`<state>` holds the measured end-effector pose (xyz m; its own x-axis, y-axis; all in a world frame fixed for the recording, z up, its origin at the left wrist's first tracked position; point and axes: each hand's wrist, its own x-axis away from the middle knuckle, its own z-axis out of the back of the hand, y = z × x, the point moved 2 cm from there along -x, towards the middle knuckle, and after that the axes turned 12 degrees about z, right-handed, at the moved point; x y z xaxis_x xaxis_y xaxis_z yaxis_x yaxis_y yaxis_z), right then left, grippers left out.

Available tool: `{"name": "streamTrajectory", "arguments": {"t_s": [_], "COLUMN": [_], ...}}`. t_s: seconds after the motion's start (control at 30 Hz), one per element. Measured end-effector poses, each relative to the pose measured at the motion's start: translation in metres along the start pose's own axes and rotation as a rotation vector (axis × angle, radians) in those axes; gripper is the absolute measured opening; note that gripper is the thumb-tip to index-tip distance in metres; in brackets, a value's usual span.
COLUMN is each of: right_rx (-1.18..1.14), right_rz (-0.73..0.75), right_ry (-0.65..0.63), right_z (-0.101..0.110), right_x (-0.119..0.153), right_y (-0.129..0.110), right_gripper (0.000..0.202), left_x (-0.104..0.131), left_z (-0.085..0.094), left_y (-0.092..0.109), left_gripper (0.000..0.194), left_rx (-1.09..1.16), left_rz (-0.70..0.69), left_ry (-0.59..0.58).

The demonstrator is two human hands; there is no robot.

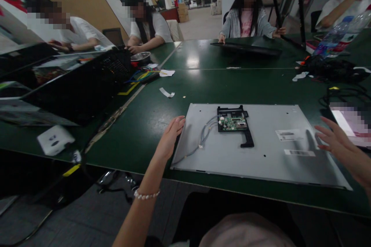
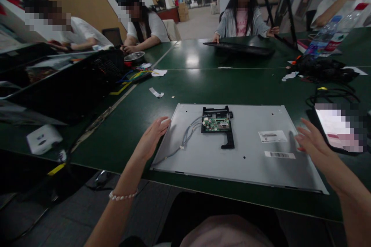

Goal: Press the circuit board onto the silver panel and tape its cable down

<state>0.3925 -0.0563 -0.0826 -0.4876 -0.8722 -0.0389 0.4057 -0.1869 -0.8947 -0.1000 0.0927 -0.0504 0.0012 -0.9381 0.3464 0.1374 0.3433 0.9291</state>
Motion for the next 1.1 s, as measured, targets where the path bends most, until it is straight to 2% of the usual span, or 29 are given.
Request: {"name": "streamTrajectory", "arguments": {"t_s": [0.13, 0.23, 0.27, 0.33, 0.47, 0.63, 0.77, 0.9, 1.1], "right_rx": [0.302, 0.554, 0.584, 0.589, 0.449, 0.367, 0.314, 0.31, 0.335], "right_rz": [0.16, 0.38, 0.463, 0.611, 0.806, 0.831, 0.851, 0.897, 0.89], "right_ry": [-0.193, -0.246, -0.254, -0.376, -0.578, -0.757, -0.859, -0.862, -0.832], "right_z": [-0.002, -0.014, -0.021, -0.042, -0.086, -0.132, -0.156, -0.164, -0.159], "right_x": [-0.004, -0.011, -0.014, -0.018, -0.03, -0.055, -0.066, -0.067, -0.063], "right_y": [-0.009, -0.033, -0.045, -0.069, -0.108, -0.12, -0.119, -0.117, -0.119], "right_gripper": [0.083, 0.079, 0.076, 0.074, 0.087, 0.107, 0.113, 0.115, 0.107], "left_x": [0.001, 0.002, 0.002, 0.002, 0.0, 0.001, 0.005, 0.011, 0.02], "left_z": [0.003, 0.003, 0.003, 0.002, 0.002, 0.004, 0.004, 0.001, -0.002], "left_y": [-0.002, -0.003, -0.004, -0.007, -0.015, -0.018, -0.013, -0.006, 0.001], "left_gripper": [0.054, 0.052, 0.05, 0.048, 0.044, 0.041, 0.04, 0.038, 0.035], "left_rx": [-0.009, -0.027, -0.018, 0.003, -0.055, -0.154, -0.26, -0.303, -0.367], "left_rz": [0.0, -0.022, -0.035, -0.06, -0.094, -0.118, -0.127, -0.127, -0.136], "left_ry": [0.031, 0.05, 0.051, 0.052, 0.075, 0.078, 0.094, 0.109, 0.131]}}
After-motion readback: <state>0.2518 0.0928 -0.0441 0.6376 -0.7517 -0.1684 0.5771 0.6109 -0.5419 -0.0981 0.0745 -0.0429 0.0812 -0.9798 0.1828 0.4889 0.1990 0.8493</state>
